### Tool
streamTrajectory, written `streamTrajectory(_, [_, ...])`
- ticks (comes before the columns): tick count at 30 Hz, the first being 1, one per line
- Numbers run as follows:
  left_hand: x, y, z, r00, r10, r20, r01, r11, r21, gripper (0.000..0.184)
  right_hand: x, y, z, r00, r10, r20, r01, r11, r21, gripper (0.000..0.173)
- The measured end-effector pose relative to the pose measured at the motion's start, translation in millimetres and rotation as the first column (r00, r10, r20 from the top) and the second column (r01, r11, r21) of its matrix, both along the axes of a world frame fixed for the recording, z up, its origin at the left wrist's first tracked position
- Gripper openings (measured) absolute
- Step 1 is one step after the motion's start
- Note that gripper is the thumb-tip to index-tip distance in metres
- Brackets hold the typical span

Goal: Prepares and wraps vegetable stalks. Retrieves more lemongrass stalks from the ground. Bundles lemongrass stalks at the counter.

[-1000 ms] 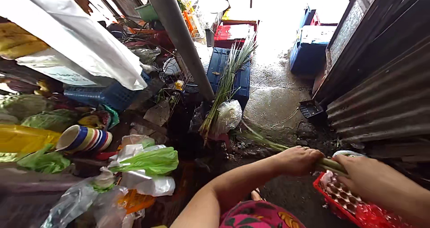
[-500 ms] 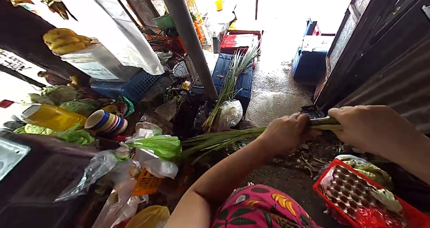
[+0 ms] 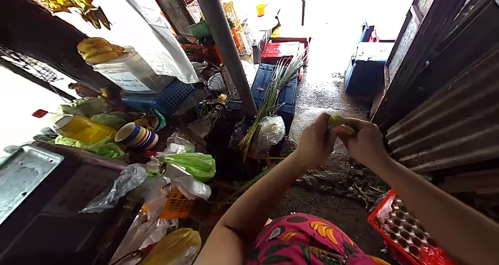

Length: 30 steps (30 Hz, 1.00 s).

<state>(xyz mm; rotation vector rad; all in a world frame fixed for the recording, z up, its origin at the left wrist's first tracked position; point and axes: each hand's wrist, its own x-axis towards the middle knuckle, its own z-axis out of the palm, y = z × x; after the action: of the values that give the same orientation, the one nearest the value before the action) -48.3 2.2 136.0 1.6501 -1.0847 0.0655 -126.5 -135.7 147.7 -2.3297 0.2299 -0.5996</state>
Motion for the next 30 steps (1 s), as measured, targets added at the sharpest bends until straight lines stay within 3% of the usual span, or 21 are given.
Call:
streamTrajectory(3, [1.5, -3.7, -1.3, 0.954, -0.113, -0.276, 0.076, 0.987, -0.144, 0.023, 10.7, 13.3, -8.1, 0.993, -0.034, 0.117, 0.017, 0.99, 0.141, 0.02])
streamTrajectory(5, [4.8, -0.8, -3.2, 0.844, -0.2, -0.497, 0.121, 0.975, -0.187, 0.047, 15.4, 16.9, -11.3, 0.987, 0.006, 0.161, -0.032, 0.986, 0.161, 0.018])
streamTrajectory(7, [11.7, 4.3, -7.9, 0.757, -0.248, -0.604, 0.18, 0.968, -0.173, 0.064, 15.1, 25.0, -12.4, 0.989, 0.116, 0.091, -0.132, 0.971, 0.199, 0.032])
streamTrajectory(11, [20.0, 5.5, -13.8, 0.76, -0.254, -0.598, 0.156, 0.965, -0.212, 0.027, 22.7, 20.2, -27.5, 0.944, 0.33, -0.014, -0.293, 0.856, 0.426, 0.08])
streamTrajectory(14, [30.5, 4.3, -15.5, 0.807, -0.181, -0.563, 0.076, 0.976, -0.204, 0.031, 24.5, 17.9, -54.3, 0.936, 0.341, -0.09, -0.224, 0.773, 0.593, 0.092])
streamTrajectory(16, [41.5, 4.4, -13.7, 0.802, -0.144, -0.58, 0.023, 0.977, -0.211, 0.032, 23.2, 21.8, -72.7, 0.916, 0.376, -0.142, -0.216, 0.76, 0.613, 0.085])
streamTrajectory(19, [53.0, 1.6, -12.4, 0.719, -0.174, -0.673, -0.046, 0.954, -0.295, 0.027, 23.1, 25.8, -95.8, 0.918, 0.392, -0.062, -0.26, 0.71, 0.654, 0.032])
streamTrajectory(20, [55.3, 0.4, -14.2, 0.711, -0.171, -0.682, -0.059, 0.952, -0.301, 0.031, 24.5, 25.2, -100.4, 0.91, 0.411, -0.042, -0.279, 0.686, 0.672, 0.026])
streamTrajectory(23, [62.2, -1.8, -25.3, 0.769, -0.065, -0.636, -0.13, 0.958, -0.256, 0.042, 29.0, 22.5, -104.6, 0.854, 0.507, -0.12, -0.29, 0.653, 0.699, 0.027])
streamTrajectory(30, [79.8, -9.4, -44.6, 0.844, 0.395, -0.363, -0.476, 0.863, -0.168, 0.031, 38.3, 28.9, -88.9, 0.813, 0.464, -0.351, -0.328, 0.864, 0.383, 0.041])
